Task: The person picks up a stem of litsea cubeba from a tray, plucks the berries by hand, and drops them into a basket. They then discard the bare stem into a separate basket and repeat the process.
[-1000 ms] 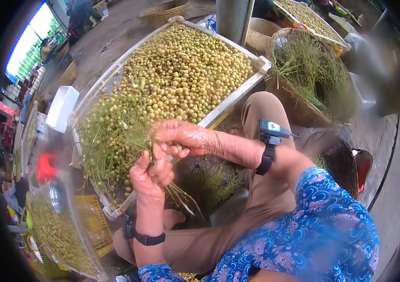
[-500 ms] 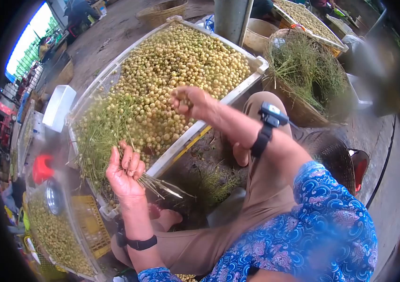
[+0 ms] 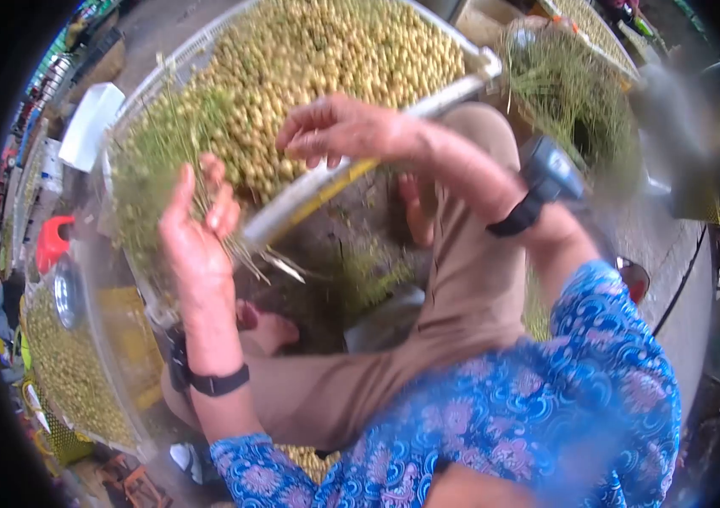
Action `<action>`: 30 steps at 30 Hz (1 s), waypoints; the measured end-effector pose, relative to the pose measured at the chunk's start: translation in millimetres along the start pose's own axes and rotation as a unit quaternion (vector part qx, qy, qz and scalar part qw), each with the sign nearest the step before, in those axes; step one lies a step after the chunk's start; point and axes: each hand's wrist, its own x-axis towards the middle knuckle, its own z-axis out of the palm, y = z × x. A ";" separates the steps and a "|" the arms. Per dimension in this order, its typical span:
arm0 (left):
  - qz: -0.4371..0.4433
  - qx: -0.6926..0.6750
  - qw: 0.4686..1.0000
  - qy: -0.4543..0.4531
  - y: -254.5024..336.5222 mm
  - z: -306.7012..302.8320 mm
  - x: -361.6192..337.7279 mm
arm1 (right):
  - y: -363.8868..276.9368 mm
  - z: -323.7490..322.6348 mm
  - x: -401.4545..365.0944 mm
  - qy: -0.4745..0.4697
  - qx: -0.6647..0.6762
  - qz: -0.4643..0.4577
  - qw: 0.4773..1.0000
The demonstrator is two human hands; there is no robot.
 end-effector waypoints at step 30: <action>0.225 0.549 0.802 0.062 -9.9 -61.1 10.5 | 27.2 7.6 191.7 0.157 -0.424 0.065 0.889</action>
